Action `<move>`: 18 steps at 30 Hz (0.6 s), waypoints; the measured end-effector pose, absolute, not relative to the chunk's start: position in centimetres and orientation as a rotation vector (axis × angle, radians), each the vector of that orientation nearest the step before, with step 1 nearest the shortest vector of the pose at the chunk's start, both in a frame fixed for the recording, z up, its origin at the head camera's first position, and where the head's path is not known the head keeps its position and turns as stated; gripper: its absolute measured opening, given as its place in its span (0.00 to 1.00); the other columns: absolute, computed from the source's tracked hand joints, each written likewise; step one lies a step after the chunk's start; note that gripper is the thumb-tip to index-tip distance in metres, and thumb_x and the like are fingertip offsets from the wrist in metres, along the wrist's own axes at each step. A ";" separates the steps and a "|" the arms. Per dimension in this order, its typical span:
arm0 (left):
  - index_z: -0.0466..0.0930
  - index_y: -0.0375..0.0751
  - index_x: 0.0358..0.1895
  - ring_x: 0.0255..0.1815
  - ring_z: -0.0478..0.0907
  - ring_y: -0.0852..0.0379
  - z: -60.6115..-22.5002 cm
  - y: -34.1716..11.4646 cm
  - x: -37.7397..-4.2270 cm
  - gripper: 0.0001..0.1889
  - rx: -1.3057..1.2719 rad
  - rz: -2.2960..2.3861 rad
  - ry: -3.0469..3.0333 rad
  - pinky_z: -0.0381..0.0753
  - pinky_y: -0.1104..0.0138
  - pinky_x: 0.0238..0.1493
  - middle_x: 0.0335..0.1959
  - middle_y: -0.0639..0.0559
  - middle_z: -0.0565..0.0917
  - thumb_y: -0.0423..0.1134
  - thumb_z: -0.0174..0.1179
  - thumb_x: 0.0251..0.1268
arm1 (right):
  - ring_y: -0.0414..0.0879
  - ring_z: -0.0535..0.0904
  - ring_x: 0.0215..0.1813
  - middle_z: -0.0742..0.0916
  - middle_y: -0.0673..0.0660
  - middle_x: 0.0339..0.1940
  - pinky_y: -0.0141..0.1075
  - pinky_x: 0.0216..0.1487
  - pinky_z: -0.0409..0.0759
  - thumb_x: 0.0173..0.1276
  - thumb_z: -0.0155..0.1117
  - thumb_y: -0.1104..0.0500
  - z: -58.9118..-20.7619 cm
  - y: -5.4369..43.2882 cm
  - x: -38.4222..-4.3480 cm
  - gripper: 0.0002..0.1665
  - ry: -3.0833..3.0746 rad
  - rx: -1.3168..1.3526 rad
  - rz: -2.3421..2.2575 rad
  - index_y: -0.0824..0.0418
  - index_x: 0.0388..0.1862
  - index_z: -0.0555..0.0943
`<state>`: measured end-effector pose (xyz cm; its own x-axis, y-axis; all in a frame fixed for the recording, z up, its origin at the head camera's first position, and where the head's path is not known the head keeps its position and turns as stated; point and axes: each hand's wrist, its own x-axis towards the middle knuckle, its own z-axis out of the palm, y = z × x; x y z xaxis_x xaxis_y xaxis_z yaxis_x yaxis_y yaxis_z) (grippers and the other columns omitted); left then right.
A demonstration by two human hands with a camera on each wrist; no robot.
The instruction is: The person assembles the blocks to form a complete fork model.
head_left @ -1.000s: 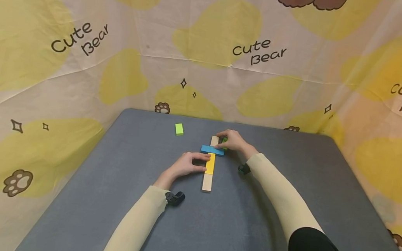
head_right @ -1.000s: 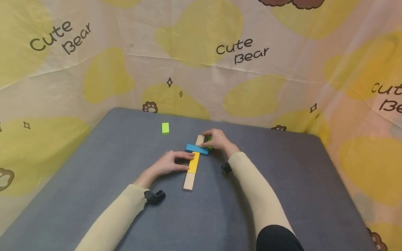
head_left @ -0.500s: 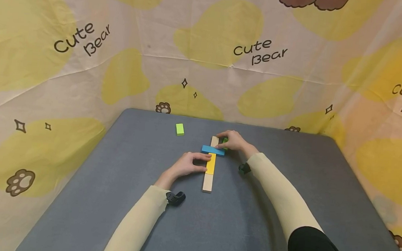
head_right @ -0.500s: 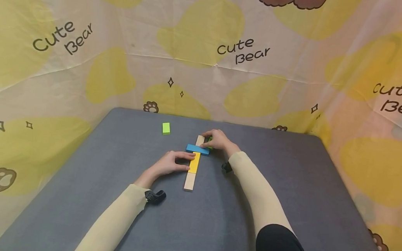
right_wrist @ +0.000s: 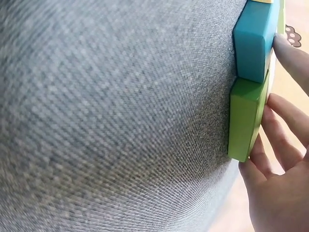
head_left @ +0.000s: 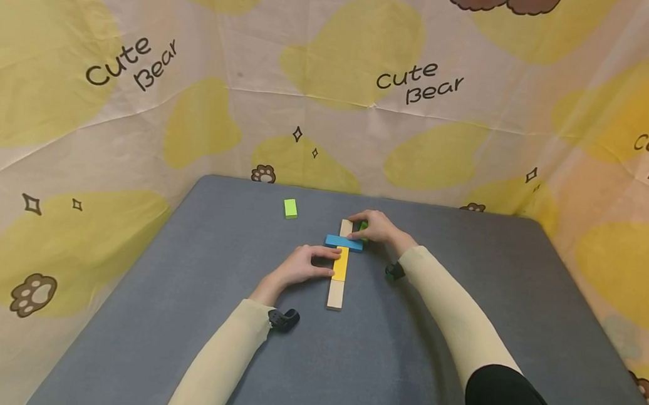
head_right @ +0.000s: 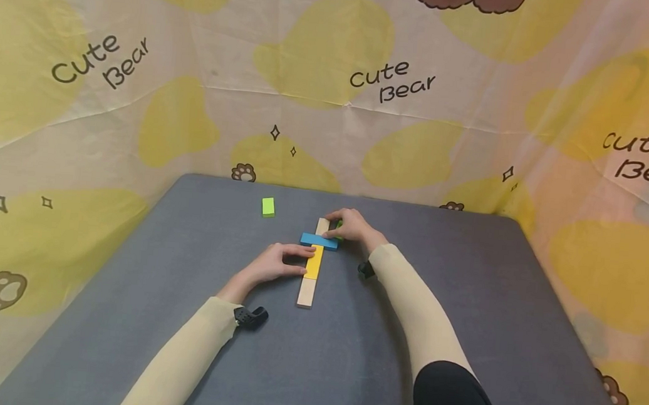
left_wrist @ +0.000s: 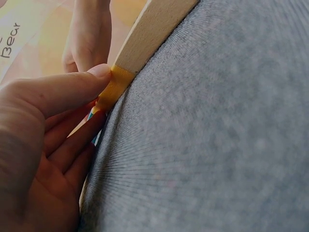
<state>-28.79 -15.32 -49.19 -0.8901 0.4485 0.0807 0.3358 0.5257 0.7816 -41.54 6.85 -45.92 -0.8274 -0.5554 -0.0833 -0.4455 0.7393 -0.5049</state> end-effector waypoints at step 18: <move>0.79 0.55 0.57 0.70 0.65 0.59 -49.7 -15.4 -29.2 0.22 0.686 1.305 2.627 0.62 0.52 0.69 0.62 0.65 0.76 0.48 0.66 0.58 | 0.55 0.66 0.67 0.77 0.57 0.64 0.53 0.70 0.59 0.58 0.69 0.44 -45.8 6.8 -41.3 0.35 2.718 -0.797 -0.669 0.54 0.63 0.76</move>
